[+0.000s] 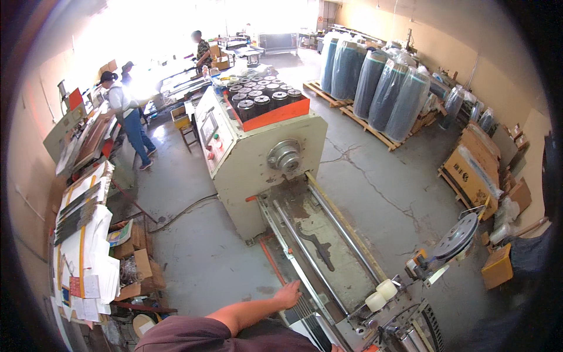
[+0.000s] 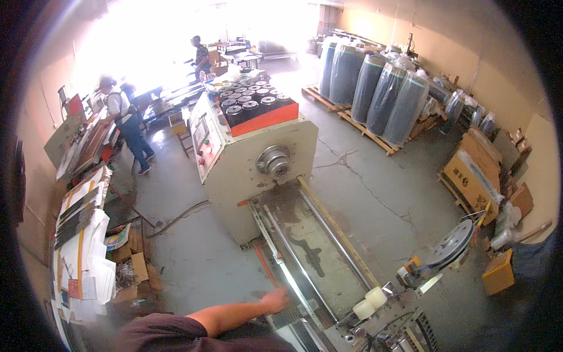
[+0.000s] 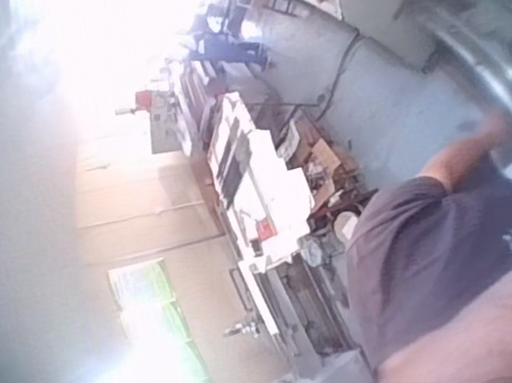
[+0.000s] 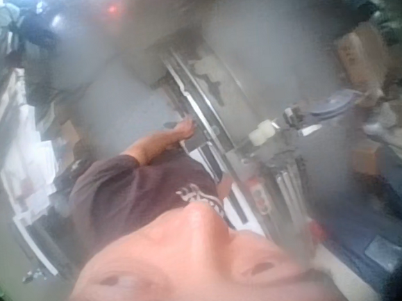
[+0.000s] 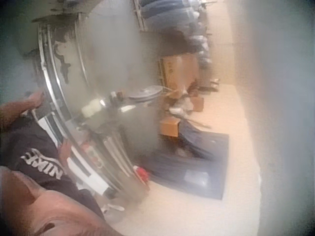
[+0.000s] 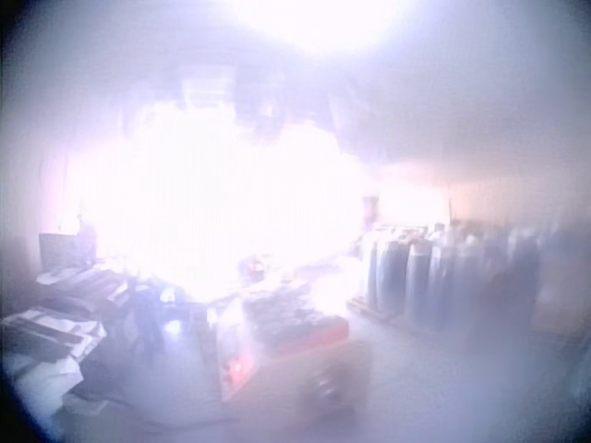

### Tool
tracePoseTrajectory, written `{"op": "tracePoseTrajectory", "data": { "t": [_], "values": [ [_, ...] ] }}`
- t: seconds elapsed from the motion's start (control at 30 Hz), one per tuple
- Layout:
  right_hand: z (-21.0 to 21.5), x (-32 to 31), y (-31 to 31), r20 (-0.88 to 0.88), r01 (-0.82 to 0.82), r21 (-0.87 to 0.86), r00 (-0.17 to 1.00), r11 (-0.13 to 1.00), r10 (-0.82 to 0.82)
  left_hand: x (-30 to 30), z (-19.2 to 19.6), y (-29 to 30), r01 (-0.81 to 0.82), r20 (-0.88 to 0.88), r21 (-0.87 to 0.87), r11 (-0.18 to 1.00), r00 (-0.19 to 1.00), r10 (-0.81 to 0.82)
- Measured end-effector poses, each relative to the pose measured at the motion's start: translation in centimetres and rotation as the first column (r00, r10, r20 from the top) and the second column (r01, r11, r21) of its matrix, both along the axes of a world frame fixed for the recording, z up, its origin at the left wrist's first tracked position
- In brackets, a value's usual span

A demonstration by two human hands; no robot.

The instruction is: The person handles bundles of metal rods, placing them onto a table and then feeding them into a machine. They then load rolls of white tape onto the machine's spindles and adjust the machine's components.

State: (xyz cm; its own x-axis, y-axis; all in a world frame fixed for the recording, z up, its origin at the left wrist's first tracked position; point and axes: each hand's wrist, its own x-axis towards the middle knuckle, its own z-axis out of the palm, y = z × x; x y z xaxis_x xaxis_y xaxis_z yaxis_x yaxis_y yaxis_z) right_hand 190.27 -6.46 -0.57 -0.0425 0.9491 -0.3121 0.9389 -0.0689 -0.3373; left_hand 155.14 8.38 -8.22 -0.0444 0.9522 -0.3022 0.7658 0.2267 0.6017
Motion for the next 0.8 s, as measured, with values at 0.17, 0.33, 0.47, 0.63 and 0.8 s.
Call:
{"op": "tracePoseTrajectory", "data": {
  "t": [0.17,0.33,0.47,0.63,0.8],
  "values": [
    [-1.6,0.6,-0.6,-0.037,-0.133,0.225,0.989,0.965,0.145,-1.1,5.1,-1.9,0.253,-0.254,0.212,0.944,0.947,-0.197],
    [-1.3,-0.3,-1.2,0.022,-0.237,0.163,0.971,0.958,0.237,-1.5,4.8,-3.1,0.319,-0.299,0.199,0.927,0.920,-0.253],
    [-0.5,-0.7,-1.0,0.073,-0.310,0.134,0.950,0.941,0.303,-0.7,4.5,-2.4,0.349,-0.305,0.148,0.925,0.906,-0.293],
    [-1.5,-0.9,0.5,0.054,-0.301,0.131,0.954,0.945,0.296,0.0,6.4,-2.2,0.309,-0.332,0.089,0.947,0.906,-0.264],
    [-0.9,-1.5,1.9,0.051,-0.314,0.115,0.949,0.942,0.310,0.0,6.1,-2.5,0.303,-0.357,0.113,0.946,0.901,-0.246]
  ]
}}
